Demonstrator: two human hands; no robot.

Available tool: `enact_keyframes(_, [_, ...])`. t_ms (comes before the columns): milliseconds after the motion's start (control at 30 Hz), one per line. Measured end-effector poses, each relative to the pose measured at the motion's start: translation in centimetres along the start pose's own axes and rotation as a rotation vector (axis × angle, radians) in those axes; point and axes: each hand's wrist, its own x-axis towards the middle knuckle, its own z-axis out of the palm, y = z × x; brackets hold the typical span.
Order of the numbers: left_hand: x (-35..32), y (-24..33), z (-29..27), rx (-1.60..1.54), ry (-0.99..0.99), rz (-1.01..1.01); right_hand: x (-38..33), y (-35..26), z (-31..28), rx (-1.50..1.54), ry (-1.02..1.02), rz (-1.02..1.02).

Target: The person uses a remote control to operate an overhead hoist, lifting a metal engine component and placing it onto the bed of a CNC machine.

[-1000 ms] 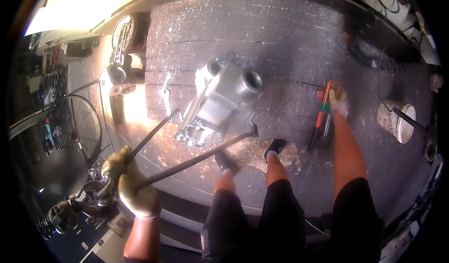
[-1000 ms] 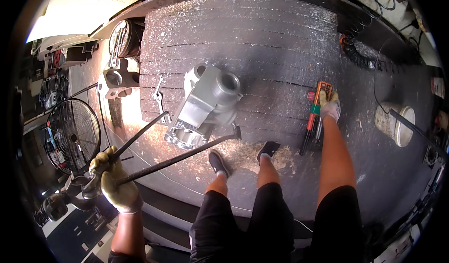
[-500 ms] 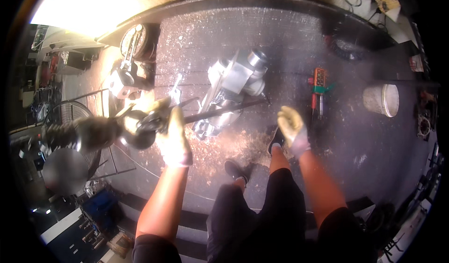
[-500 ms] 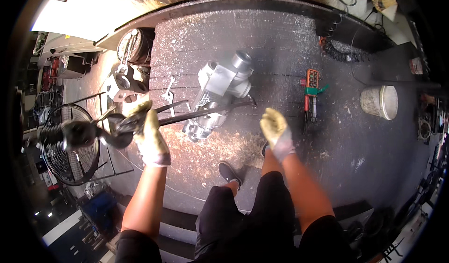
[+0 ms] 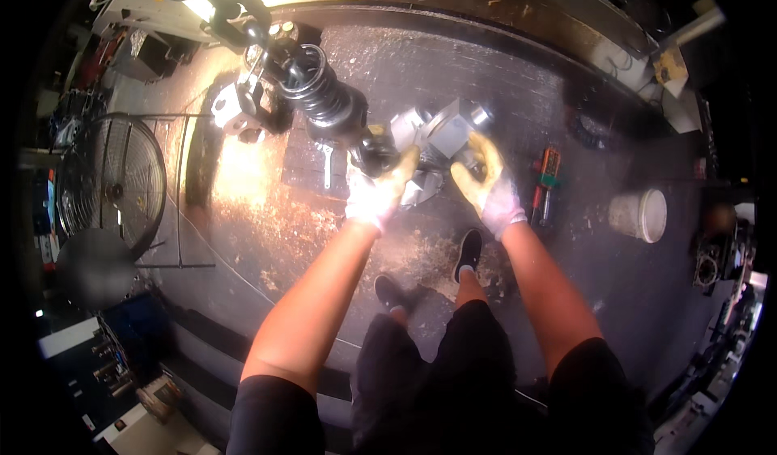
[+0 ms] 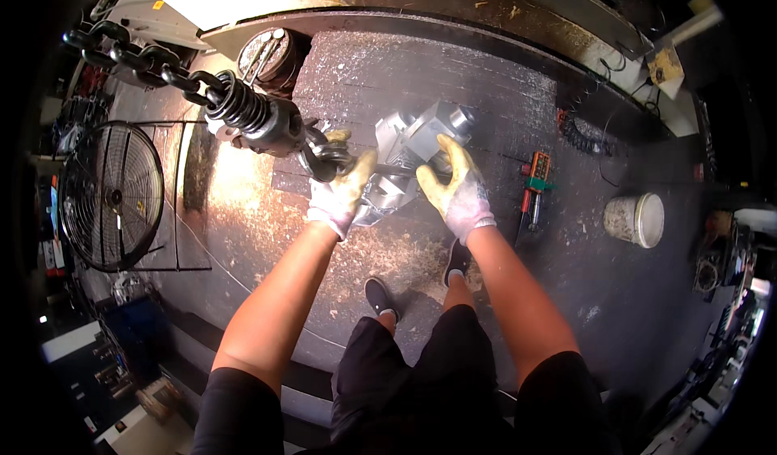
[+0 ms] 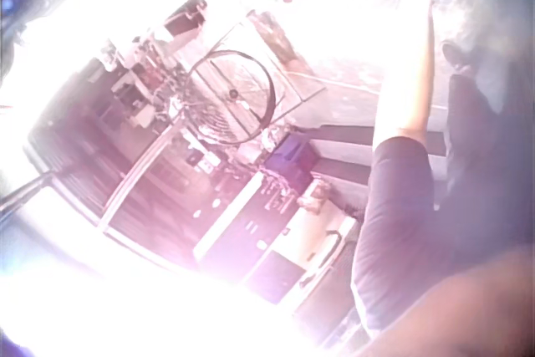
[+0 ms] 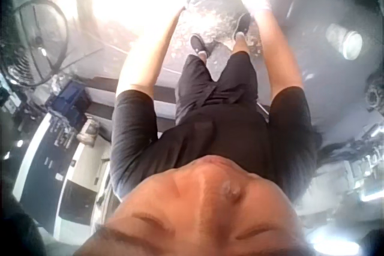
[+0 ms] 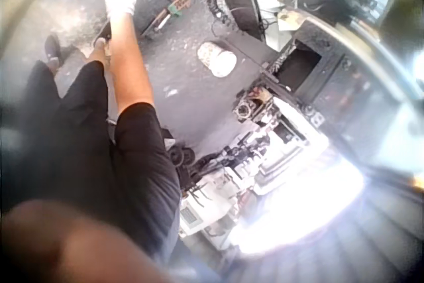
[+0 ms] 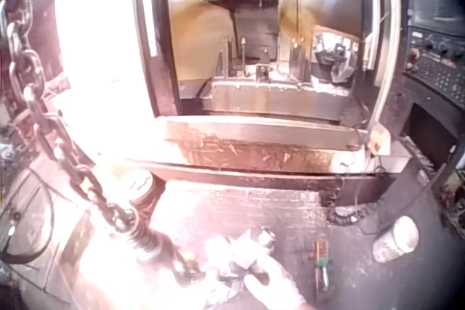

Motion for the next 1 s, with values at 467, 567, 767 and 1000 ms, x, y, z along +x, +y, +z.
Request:
enact_keyframes(467, [-1.2,-0.2,-0.4,-0.069,0.055,-0.086,0.1,0.2,-0.6,-0.045,-0.275,-0.039])
enact_keyframes(567, [-1.6,1.1,-0.2,-0.150,-0.020,-0.202,0.1,0.7,-0.4,-0.013,-0.271,0.011])
enact_keyframes(767, [-1.9,1.0,0.2,-0.159,0.015,-0.023,-1.9,-1.4,-1.6,0.000,-0.237,0.149])
enact_keyframes(1000, [-1.4,0.0,2.5,-0.099,0.168,-0.055,-5.7,-2.1,-3.2,0.303,-0.169,0.294])
